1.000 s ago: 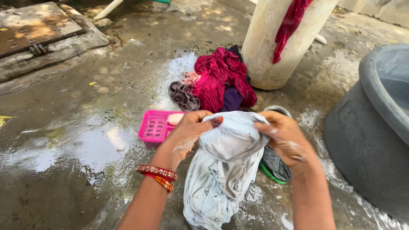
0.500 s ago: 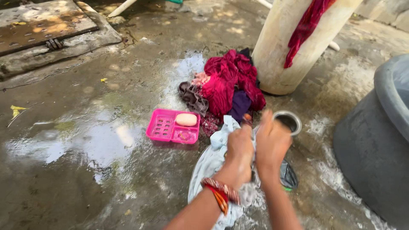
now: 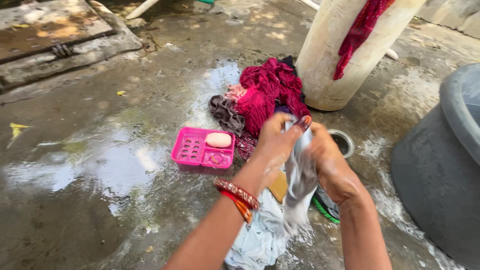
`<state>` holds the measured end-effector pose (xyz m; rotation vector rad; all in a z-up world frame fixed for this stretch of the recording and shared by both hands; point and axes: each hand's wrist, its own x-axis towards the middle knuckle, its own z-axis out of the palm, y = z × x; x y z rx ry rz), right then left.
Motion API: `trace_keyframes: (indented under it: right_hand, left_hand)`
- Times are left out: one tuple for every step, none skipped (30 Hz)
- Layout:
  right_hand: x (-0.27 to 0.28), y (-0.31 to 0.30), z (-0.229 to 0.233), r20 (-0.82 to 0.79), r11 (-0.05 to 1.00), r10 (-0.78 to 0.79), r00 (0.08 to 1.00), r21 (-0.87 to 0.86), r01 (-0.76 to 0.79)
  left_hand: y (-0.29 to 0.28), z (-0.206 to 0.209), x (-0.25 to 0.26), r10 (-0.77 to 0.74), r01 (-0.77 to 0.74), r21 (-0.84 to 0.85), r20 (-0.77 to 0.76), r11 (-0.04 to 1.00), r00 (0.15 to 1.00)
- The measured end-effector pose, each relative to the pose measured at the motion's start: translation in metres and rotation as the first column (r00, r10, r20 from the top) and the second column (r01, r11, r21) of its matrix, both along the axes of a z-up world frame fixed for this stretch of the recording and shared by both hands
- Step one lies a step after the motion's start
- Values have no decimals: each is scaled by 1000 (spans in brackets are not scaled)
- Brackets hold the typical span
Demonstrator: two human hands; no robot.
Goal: The person washes clothes by hand, using soap and a brush to scrub a grey garment on a concrete floor before rinsing it with water from a metal container.
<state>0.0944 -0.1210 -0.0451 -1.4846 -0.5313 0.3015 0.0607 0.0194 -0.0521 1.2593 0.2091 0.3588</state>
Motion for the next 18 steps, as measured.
trace_keyframes:
  right_hand:
    - [-7,-3,15,25,987,118,993,-117,-114]
    - [-9,0,29,26,986,116,993,-120,-112]
    - [-12,2,40,84,982,76,994,-178,-60]
    - [-14,5,48,140,974,43,989,-228,-10]
    - [-14,6,54,139,974,46,989,-226,-14]
    - [-13,4,59,274,965,51,960,-260,23]
    - [-11,2,61,403,955,60,913,-288,65]
    - [-12,1,59,404,955,61,913,-290,64]
    - [-14,1,55,461,948,-60,885,-250,195]
    - [-14,1,52,510,927,-179,841,-200,318]
    - [-11,-1,54,509,928,-177,842,-200,316]
    - [-6,-6,57,365,943,-307,879,-6,332]
    - [-2,-9,60,193,911,-400,896,185,368]
    - [1,-13,61,193,911,-403,895,182,371]
    - [5,-18,63,107,911,-362,926,250,327]
    - [8,-22,62,22,902,-311,950,321,288]
    - [12,-24,59,20,902,-313,949,319,291]
    - [17,-22,52,21,923,-310,950,246,296]
  left_hand:
    - [3,11,-3,-11,10,13,74,1000,997]
    - [6,19,-8,-13,12,10,75,1000,997]
    - [8,25,-12,-92,94,0,166,996,982]
    - [11,28,-16,-165,171,0,251,985,954]
    - [9,29,-18,-163,168,2,249,986,955]
    - [6,26,-16,-124,155,-80,304,985,945]
    - [5,19,-13,-80,146,-162,356,976,931]
    - [7,7,-9,-79,146,-164,356,976,931]
    - [10,-9,-5,-31,65,-107,292,992,956]
    - [17,-29,-1,24,-14,-42,227,999,974]
    - [23,-54,1,65,-74,108,86,991,994]
    - [31,-83,0,124,-106,262,-53,959,991]
    - [40,-114,-5,10,26,266,-132,964,991]
    - [44,-142,-9,14,203,478,-413,854,911]
    - [45,-166,-13,69,455,811,-512,368,856]
    - [39,-189,-29,126,436,763,-550,478,825]
    - [29,-205,-45,177,401,708,-591,581,787]
    - [19,-214,-59,273,313,742,-551,593,789]
